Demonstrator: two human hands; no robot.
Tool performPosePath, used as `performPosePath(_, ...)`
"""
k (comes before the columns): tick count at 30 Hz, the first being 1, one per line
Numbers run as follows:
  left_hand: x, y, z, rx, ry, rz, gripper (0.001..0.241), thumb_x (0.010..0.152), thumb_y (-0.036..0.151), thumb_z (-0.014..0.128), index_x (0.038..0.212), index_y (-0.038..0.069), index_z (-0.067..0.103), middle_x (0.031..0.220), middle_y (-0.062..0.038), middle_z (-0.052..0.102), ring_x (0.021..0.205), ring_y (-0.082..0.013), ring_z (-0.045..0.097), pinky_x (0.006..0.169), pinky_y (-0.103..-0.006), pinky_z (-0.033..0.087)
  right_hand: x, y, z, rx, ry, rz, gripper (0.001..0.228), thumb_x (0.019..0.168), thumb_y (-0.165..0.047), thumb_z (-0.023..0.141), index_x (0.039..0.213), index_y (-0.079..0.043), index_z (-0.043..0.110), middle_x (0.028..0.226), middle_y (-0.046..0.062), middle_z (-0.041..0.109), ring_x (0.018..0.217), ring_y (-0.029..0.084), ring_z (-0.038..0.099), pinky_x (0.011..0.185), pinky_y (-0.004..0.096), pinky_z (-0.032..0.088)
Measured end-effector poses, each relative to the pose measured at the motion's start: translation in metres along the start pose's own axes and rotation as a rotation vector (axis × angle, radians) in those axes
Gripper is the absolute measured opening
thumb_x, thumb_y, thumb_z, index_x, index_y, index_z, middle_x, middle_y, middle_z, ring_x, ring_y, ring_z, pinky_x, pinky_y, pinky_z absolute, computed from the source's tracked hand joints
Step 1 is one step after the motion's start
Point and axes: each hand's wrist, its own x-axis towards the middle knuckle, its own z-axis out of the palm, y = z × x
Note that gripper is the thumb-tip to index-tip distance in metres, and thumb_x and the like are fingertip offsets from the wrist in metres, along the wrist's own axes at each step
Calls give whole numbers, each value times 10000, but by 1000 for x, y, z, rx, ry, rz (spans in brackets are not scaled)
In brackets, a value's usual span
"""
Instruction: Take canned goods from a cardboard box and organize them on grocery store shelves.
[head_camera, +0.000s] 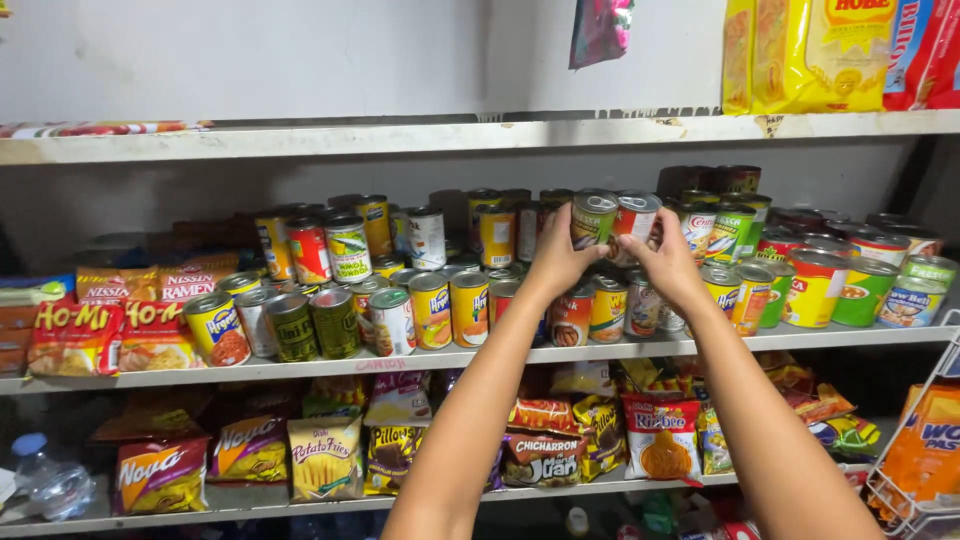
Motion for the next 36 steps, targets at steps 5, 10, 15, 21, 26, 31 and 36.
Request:
performPosePath(5, 22, -57, 27, 40, -60, -66, 634, 709, 241, 877, 1211, -15, 587, 1199, -239, 690, 1147, -401, 659, 968, -465, 515, 26, 33, -7, -328, 20, 55, 586, 902, -234, 776, 1321, 2, 440, 1221, 166, 664, 1118, 233, 655, 950, 365, 526)
performPosePath(10, 19, -84, 42, 93, -12, -146, 500, 820, 259, 814, 1174, -28, 610, 1144, -269, 705, 1111, -443, 669, 935, -491, 531, 26, 54, 1, -587, -6, 90, 564, 900, -338, 782, 1234, 16, 497, 1151, 235, 686, 1070, 326, 681, 927, 425, 516)
performPosePath(15, 10, -55, 36, 193, 73, -238, 493, 902, 219, 699, 1321, 2, 556, 1111, -298, 708, 1054, -477, 673, 898, -535, 535, 20, 53, 2, -617, 54, 70, 526, 932, -323, 761, 1240, 17, 504, 1172, 248, 679, 1094, 364, 674, 938, 445, 510)
performPosePath(21, 7, -10, 14, 305, -37, -400, 773, 767, 361, 820, 1341, 14, 436, 1136, -283, 692, 1065, -441, 680, 898, -508, 550, 16, 46, 10, -532, 130, 22, 630, 922, -183, 768, 1309, 61, 335, 1180, 288, 668, 1110, 389, 697, 950, 447, 532)
performPosePath(26, 10, -25, 23, 384, -97, -441, 736, 799, 399, 812, 1301, 7, 443, 1173, -277, 683, 1071, -428, 693, 892, -503, 564, 18, 73, 4, -616, 215, -121, 737, 923, -92, 763, 1393, 81, 222, 1223, 369, 613, 1128, 469, 666, 969, 472, 525)
performPosePath(31, 8, -18, 20, 360, -61, -418, 728, 780, 355, 839, 1282, -1, 451, 1185, -278, 665, 1065, -425, 688, 888, -487, 564, 14, 50, 11, -644, 225, -47, 785, 926, -100, 760, 1432, 81, 188, 1239, 392, 592, 1142, 505, 639, 982, 488, 511)
performPosePath(36, 7, -26, 23, 297, 44, -349, 705, 749, 230, 864, 1291, 2, 475, 1109, -273, 698, 1046, -428, 693, 881, -478, 561, 11, 50, 14, -680, 246, -99, 892, 893, -128, 822, 1470, 85, 177, 1371, 416, 482, 1250, 520, 560, 1056, 486, 466)
